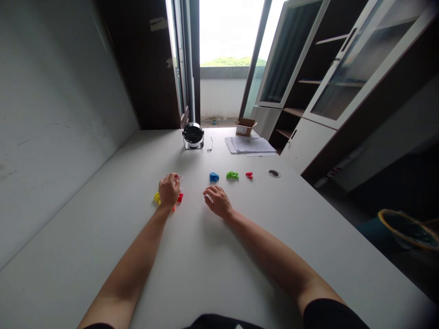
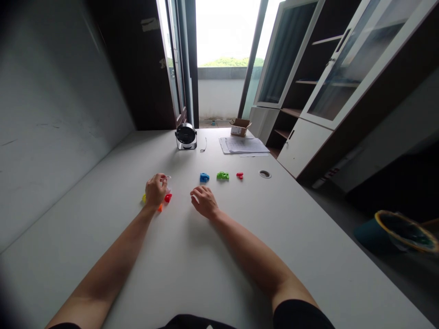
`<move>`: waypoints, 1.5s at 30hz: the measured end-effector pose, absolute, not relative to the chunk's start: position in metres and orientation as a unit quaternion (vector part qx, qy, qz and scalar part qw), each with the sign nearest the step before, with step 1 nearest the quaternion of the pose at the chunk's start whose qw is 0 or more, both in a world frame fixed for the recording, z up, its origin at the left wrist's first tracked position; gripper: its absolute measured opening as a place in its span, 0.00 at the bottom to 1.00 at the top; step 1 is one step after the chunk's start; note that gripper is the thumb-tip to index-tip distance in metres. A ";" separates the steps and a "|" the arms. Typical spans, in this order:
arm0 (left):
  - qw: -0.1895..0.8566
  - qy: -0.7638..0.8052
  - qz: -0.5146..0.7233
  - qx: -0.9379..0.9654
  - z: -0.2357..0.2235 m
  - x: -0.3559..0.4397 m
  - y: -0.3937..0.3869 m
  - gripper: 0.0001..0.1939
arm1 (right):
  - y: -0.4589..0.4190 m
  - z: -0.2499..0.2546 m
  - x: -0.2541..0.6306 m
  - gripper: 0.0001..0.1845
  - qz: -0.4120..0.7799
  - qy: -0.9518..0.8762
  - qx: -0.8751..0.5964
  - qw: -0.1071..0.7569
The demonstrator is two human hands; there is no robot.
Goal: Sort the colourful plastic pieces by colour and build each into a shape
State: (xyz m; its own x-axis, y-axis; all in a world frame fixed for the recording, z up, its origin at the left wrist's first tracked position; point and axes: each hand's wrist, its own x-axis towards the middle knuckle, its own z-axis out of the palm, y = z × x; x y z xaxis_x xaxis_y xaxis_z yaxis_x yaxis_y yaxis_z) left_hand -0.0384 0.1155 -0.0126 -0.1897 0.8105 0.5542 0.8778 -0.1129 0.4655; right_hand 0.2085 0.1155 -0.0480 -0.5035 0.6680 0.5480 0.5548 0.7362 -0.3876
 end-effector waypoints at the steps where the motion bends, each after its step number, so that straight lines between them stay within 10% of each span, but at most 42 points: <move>1: 0.026 -0.657 -0.396 -0.641 -0.012 -0.033 0.114 0.08 | 0.116 -0.048 0.209 0.09 0.081 -0.861 -0.356 0.354; 11: -0.213 -0.579 -0.417 -0.668 -0.038 0.011 0.105 0.09 | 0.118 -0.047 0.210 0.17 0.091 -0.824 -0.384 0.406; 45: -0.300 -0.499 -0.450 -0.678 -0.055 0.016 0.102 0.19 | 0.121 -0.054 0.208 0.09 0.109 -0.815 -0.415 0.390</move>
